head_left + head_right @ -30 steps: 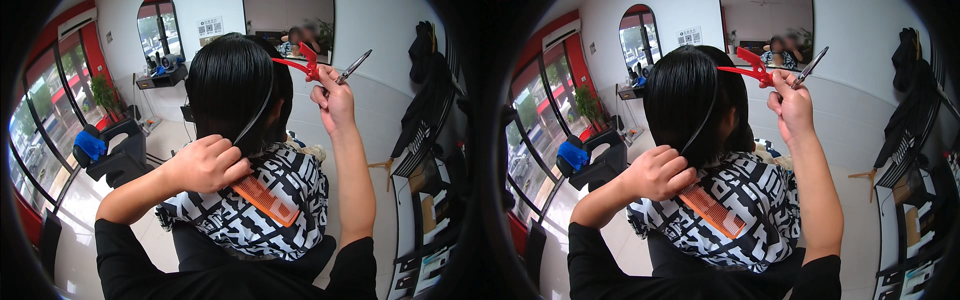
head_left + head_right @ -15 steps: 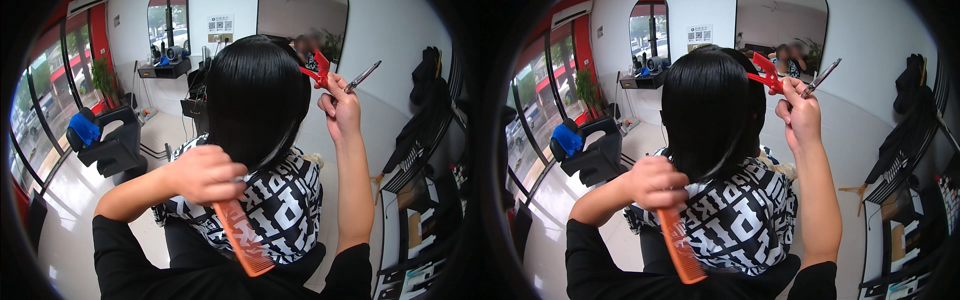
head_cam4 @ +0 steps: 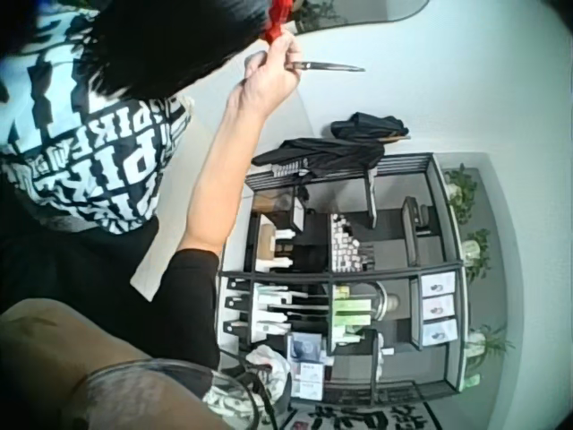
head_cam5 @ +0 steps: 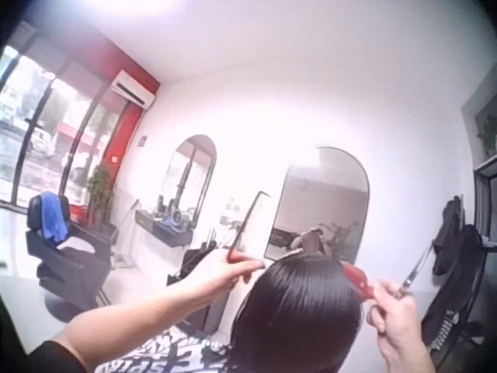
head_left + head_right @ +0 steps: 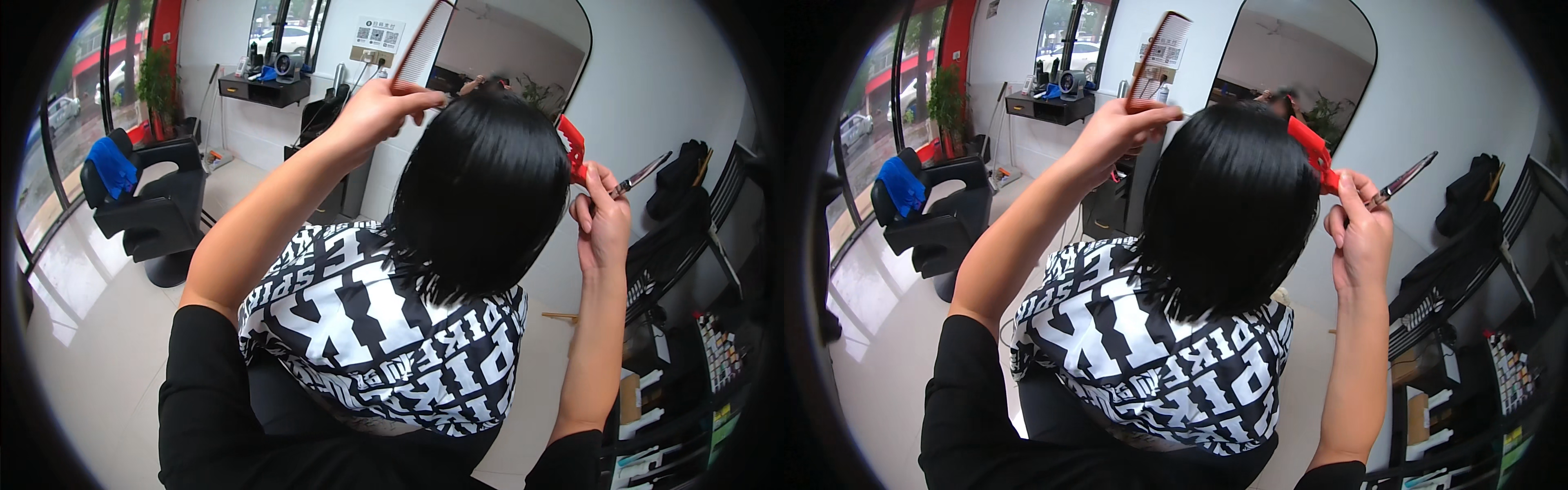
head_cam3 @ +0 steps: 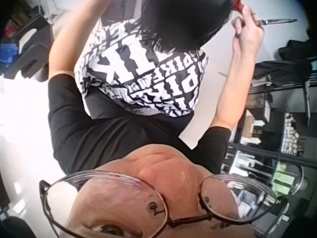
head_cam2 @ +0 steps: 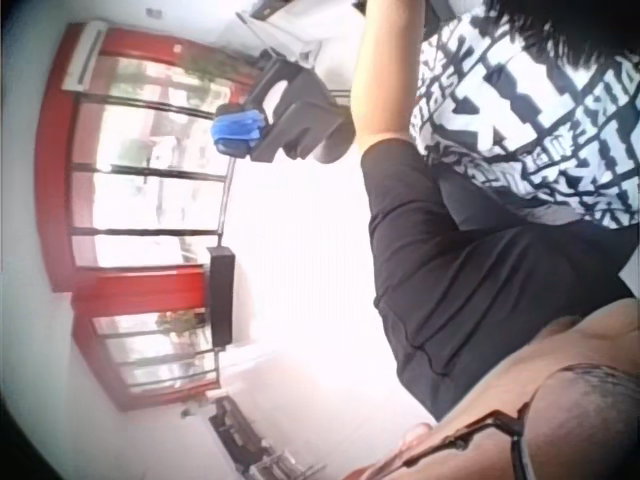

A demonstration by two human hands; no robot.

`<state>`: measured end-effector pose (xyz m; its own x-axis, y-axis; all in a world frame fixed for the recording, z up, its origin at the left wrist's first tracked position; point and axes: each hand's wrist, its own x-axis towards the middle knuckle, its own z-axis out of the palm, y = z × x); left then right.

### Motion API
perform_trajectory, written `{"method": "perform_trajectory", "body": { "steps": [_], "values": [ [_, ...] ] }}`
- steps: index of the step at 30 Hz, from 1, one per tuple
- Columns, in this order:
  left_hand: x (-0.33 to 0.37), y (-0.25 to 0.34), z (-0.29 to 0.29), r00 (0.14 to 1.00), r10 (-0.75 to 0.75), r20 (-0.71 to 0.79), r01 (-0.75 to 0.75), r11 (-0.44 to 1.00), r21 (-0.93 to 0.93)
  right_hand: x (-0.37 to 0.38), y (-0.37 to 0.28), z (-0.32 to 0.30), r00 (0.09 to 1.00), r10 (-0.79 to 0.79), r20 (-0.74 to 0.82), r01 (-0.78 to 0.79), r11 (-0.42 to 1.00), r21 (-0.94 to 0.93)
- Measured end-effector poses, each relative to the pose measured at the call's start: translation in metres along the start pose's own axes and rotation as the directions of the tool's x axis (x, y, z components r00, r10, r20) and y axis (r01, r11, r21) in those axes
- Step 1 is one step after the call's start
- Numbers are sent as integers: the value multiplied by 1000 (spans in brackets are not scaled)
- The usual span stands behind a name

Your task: The person sections the client's hair with clips, then repeatedly combs and trims the back and sides using shears. The stylist works in small sections, combing hair taut and cutting to an even length while moving around the head. The process continues through the clip with repeated combing and cutting motions.

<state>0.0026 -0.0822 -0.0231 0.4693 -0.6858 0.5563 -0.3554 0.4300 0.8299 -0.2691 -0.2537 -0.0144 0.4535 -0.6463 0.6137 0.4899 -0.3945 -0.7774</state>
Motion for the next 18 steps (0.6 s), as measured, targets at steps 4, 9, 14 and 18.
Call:
{"method": "perform_trajectory", "body": {
  "steps": [4,9,14,18],
  "values": [
    [21,-5,1,1000,-17,0,17,998,-54,-5,-11,16,999,-18,-42,13,993,-117],
    [32,-10,-1,989,-7,146,17,998,-64,-15,-26,47,992,-54,-110,23,963,-268],
    [44,-15,-4,982,10,189,2,998,-66,-20,-35,69,986,-81,-145,15,914,-406],
    [48,-18,-13,966,-40,257,68,993,-100,-23,-40,96,984,-87,-153,0,871,-492]
  ]
}}
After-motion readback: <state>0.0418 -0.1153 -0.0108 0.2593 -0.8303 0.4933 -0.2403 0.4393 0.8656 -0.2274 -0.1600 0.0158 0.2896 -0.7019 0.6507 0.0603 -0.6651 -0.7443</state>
